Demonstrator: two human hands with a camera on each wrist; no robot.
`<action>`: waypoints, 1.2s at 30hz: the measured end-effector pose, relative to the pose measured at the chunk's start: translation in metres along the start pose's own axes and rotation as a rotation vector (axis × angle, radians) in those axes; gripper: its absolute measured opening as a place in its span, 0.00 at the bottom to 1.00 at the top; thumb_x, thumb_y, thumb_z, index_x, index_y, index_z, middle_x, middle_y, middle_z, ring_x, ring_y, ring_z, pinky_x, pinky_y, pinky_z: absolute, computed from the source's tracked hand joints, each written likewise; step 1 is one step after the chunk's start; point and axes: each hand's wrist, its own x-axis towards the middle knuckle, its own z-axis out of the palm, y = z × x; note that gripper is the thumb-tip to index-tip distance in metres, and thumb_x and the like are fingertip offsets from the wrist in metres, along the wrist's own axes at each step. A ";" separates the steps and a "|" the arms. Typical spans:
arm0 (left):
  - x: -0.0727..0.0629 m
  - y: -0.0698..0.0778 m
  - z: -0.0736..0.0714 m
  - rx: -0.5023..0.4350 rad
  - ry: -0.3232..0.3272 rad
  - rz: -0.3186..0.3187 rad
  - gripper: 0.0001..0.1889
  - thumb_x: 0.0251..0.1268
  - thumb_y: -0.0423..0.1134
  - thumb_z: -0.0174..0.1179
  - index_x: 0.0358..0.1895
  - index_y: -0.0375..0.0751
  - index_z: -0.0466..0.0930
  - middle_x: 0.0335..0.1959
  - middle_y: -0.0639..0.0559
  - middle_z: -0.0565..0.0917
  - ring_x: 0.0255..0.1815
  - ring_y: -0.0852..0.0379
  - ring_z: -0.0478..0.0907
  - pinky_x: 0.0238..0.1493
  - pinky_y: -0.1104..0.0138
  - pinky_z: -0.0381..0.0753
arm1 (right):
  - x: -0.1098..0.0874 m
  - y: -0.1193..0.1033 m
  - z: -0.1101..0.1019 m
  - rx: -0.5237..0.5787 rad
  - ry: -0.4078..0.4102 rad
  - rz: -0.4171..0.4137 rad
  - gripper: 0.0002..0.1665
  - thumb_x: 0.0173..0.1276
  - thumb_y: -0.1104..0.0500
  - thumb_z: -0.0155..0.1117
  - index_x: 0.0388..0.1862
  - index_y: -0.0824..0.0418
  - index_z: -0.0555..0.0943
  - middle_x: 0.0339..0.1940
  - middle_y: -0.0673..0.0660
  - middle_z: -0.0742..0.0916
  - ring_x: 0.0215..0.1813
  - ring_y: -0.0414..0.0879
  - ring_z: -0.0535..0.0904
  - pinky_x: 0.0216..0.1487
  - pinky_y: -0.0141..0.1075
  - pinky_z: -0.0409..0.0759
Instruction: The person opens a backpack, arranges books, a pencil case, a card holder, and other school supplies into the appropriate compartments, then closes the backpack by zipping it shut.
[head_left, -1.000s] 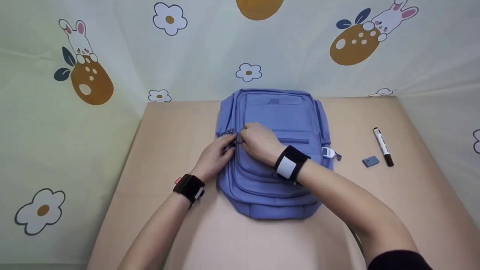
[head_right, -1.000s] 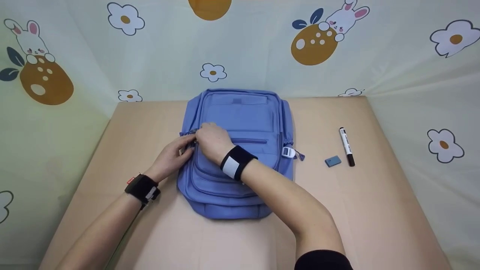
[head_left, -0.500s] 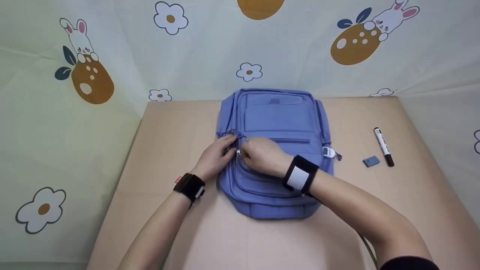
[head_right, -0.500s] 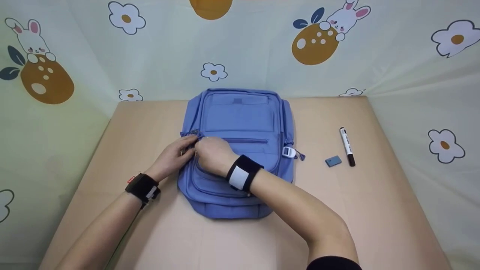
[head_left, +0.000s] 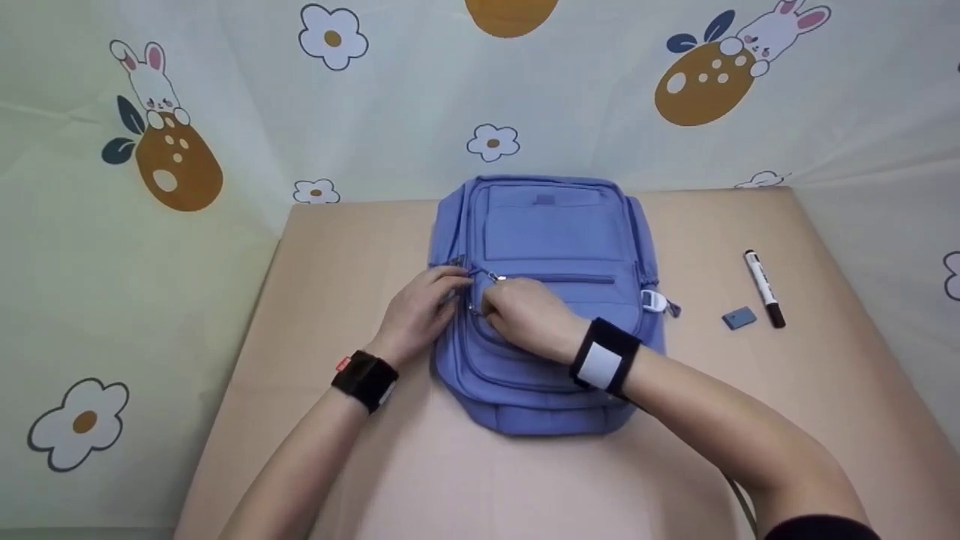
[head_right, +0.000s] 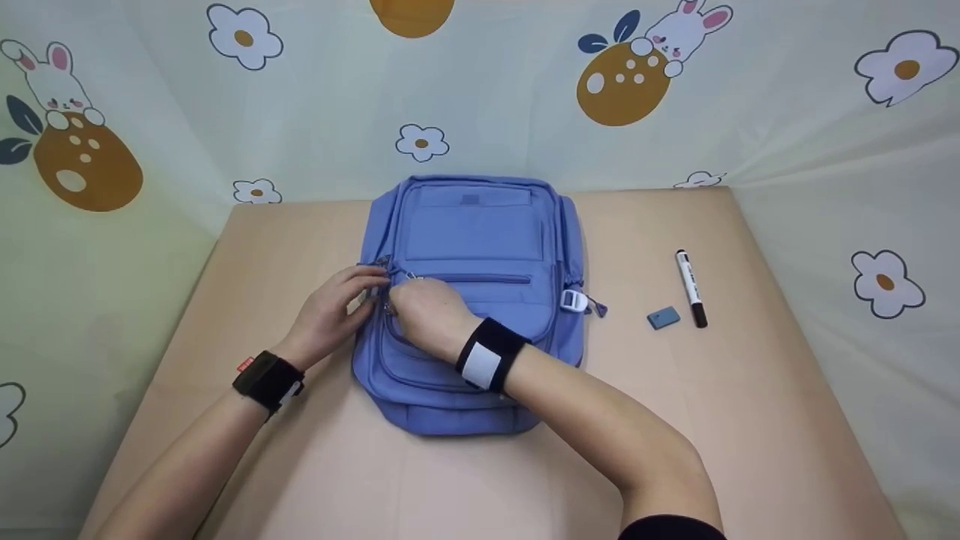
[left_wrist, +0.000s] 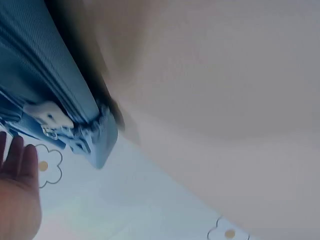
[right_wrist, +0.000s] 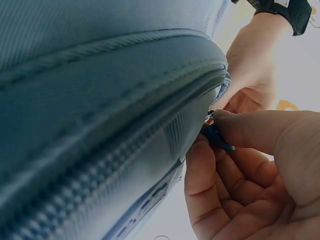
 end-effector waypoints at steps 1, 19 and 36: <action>0.001 -0.001 -0.001 0.019 0.000 0.046 0.18 0.64 0.25 0.64 0.56 0.39 0.84 0.58 0.45 0.82 0.63 0.48 0.77 0.66 0.60 0.74 | 0.000 0.000 0.000 -0.002 0.000 -0.002 0.04 0.66 0.67 0.65 0.37 0.61 0.86 0.34 0.55 0.89 0.38 0.53 0.85 0.43 0.46 0.83; 0.006 -0.009 0.003 0.062 -0.058 0.194 0.06 0.65 0.30 0.69 0.42 0.37 0.84 0.50 0.46 0.85 0.53 0.48 0.82 0.57 0.60 0.80 | -0.024 -0.012 0.001 0.043 0.034 -0.043 0.06 0.64 0.67 0.67 0.36 0.60 0.89 0.33 0.54 0.88 0.35 0.51 0.85 0.39 0.44 0.83; 0.004 -0.006 0.004 0.087 -0.048 0.231 0.07 0.66 0.28 0.67 0.46 0.36 0.83 0.51 0.44 0.85 0.54 0.47 0.82 0.59 0.60 0.80 | -0.084 -0.007 -0.003 0.051 0.067 -0.053 0.03 0.68 0.64 0.68 0.37 0.59 0.88 0.35 0.50 0.87 0.40 0.47 0.84 0.45 0.42 0.83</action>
